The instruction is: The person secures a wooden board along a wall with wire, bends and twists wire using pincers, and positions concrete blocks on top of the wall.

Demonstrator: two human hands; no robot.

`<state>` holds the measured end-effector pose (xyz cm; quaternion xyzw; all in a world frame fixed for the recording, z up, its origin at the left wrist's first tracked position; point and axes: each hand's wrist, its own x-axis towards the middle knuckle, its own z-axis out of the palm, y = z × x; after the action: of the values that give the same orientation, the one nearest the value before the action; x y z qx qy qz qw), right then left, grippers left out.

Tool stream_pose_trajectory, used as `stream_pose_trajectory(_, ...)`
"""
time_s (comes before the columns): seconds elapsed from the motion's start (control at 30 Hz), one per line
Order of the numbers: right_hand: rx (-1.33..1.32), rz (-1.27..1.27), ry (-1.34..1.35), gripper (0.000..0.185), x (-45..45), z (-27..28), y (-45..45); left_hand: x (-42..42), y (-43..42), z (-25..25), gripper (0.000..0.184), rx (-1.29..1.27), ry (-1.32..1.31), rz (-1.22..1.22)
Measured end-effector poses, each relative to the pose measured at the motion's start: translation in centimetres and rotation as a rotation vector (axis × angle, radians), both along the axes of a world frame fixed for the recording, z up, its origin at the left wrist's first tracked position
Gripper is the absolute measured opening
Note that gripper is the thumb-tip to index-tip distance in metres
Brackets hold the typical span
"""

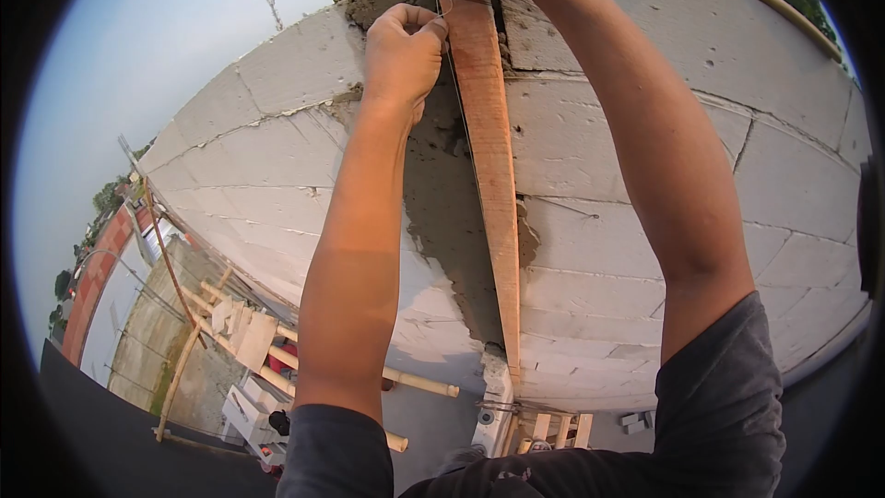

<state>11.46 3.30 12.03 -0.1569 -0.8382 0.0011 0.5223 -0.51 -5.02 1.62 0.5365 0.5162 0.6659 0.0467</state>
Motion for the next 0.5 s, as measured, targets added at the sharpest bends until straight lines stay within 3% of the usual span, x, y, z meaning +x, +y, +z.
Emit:
stream_pose_trajectory(0.2, 0.028, -0.046, -0.009, 0.011, 0.0, -0.1, -0.1, 0.7, 0.3, -0.6, 0.011, 0.094, -0.111, 0.019)
stream_pose_trajectory(0.5, 0.054, 0.018, 0.017, 0.009, -0.2, -0.3, 0.2, -1.2, 1.6, -1.8, 0.014, 0.199, -0.200, -0.181)
